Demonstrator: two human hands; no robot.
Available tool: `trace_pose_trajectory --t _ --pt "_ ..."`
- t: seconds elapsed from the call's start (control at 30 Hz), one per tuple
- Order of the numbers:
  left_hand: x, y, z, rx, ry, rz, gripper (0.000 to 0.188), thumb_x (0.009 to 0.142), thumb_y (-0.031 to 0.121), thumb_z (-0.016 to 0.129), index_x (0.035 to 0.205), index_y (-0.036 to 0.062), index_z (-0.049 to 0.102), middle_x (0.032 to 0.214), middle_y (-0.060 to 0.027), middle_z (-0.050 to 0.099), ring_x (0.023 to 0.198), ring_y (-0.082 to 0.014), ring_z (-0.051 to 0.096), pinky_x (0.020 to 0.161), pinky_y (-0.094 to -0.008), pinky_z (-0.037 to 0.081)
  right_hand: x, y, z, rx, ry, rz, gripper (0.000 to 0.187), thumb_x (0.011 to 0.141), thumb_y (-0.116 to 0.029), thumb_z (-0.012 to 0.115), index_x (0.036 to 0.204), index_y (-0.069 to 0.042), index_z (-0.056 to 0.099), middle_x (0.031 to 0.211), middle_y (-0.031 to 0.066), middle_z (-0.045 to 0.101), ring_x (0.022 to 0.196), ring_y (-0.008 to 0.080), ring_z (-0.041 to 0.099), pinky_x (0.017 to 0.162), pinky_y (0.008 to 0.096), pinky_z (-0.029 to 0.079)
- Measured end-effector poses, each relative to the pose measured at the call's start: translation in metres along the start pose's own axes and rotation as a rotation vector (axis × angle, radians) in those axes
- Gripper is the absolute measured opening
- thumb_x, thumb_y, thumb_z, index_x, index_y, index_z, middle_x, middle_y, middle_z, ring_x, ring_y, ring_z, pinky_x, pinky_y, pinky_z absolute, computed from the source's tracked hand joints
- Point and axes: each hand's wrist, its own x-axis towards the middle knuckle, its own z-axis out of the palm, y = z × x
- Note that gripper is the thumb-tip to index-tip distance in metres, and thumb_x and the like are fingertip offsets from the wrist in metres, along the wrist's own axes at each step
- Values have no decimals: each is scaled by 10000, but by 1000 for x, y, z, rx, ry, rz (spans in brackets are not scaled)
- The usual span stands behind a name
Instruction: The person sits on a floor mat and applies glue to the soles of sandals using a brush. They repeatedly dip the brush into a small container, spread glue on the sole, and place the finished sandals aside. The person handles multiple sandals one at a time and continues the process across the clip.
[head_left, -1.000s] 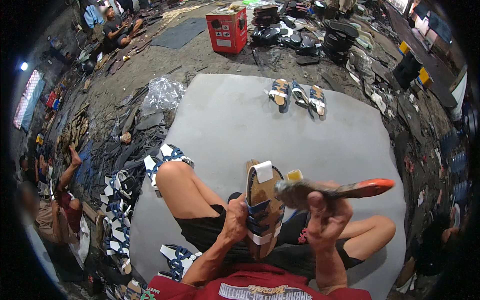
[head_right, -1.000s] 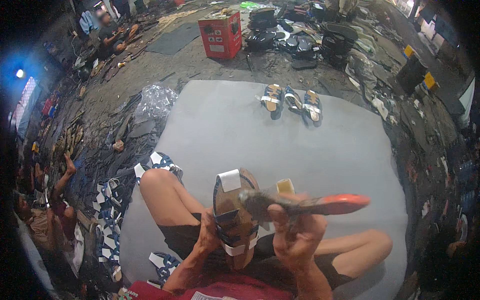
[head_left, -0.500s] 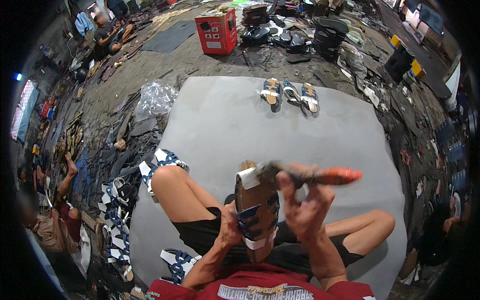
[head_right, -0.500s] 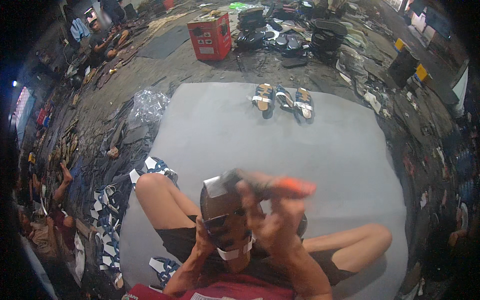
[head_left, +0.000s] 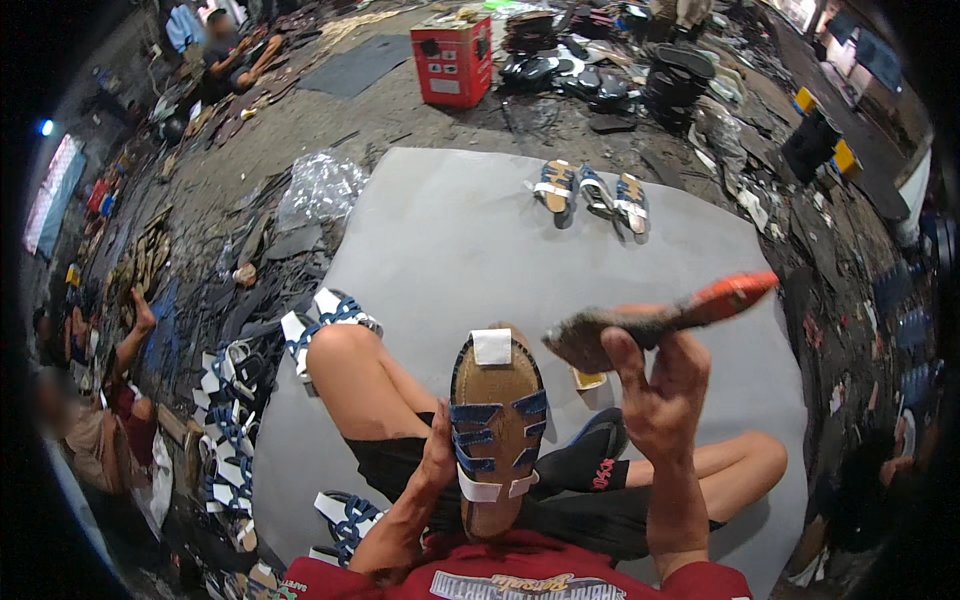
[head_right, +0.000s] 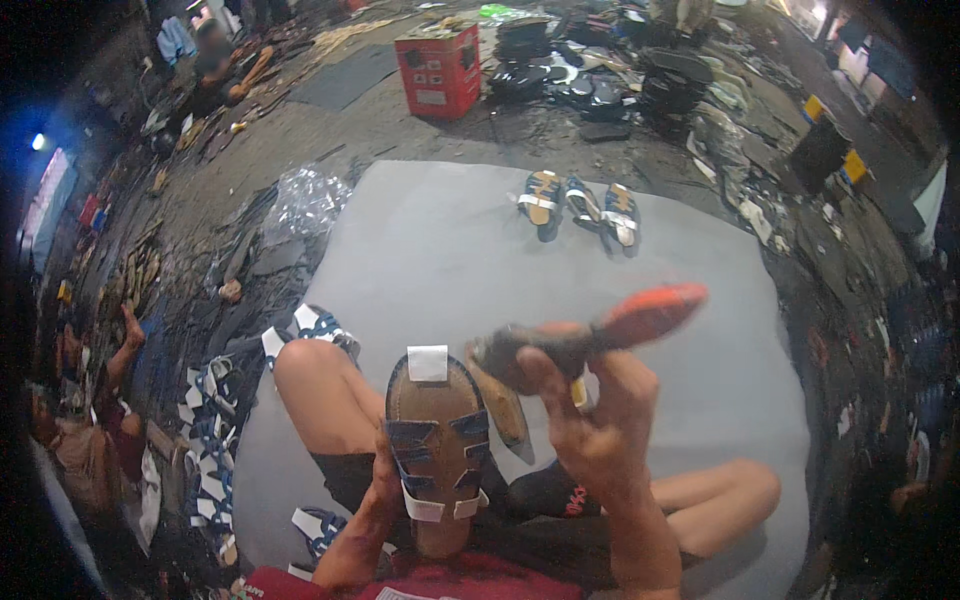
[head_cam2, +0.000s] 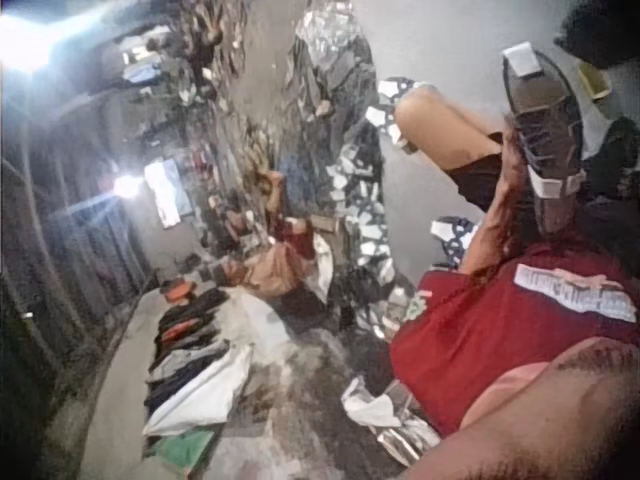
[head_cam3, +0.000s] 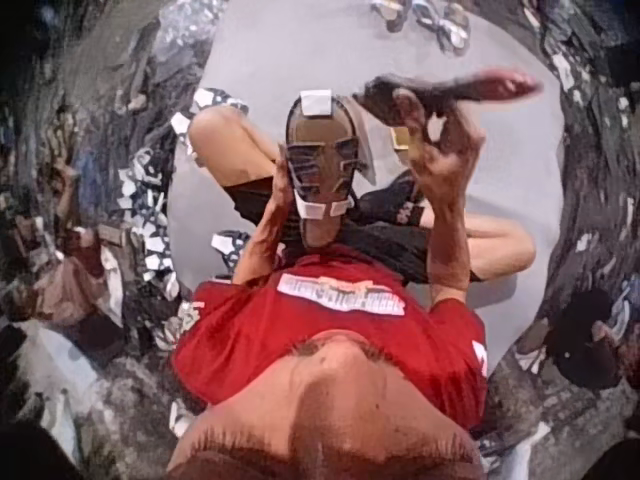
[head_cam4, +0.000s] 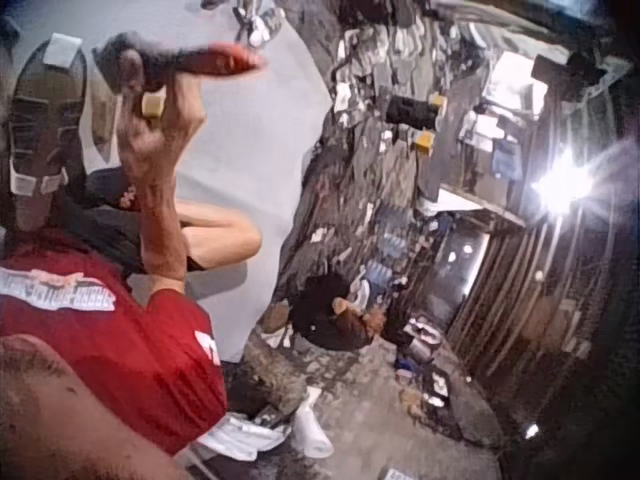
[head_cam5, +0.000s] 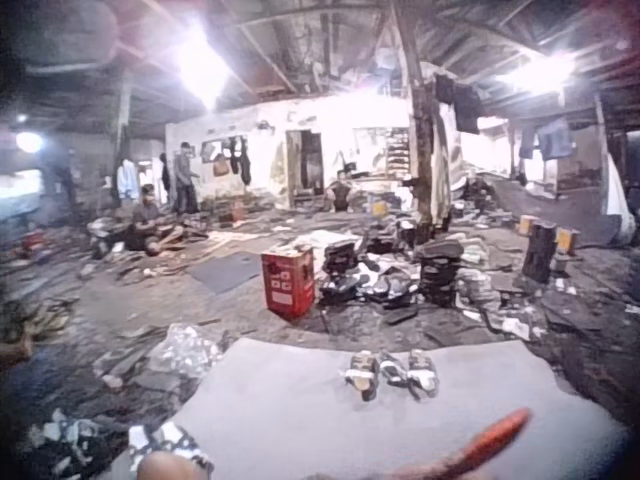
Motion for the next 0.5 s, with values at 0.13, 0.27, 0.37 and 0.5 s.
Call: trace_pose_trajectory --t 0.13,0.27,0.37,0.5 --pt "4 8 7 -58 -34 -77 757 1141 592 249 1533 -13 478 1440 -211 619 1277 -294 652 1089 -456 542 -7 -1 18 -48 -127 -67 161 975 -104 780 1092 2 758 946 100 757 847 195 694 798 344 552" --pt "22 27 48 453 78 -86 690 1159 539 300 1365 -27 636 1250 -125 719 1121 -186 689 994 -373 565 -1 16 39 169 -373 -249 170 950 -169 802 1083 -65 781 1046 48 780 948 195 642 896 389 493" --pt "22 22 44 347 180 -155 674 1161 520 310 1370 -37 627 1233 -124 728 1116 -185 696 998 -355 564 1 11 29 97 -288 -166 159 945 -207 798 1066 -104 789 1099 27 786 951 203 628 942 397 458" --pt "21 27 27 260 108 -227 715 1156 555 289 1353 -40 633 1231 -141 733 1114 -184 704 1003 -348 567 -7 37 22 13 -324 -61 187 970 -303 773 1035 -130 806 1107 -6 792 944 196 603 944 385 412"
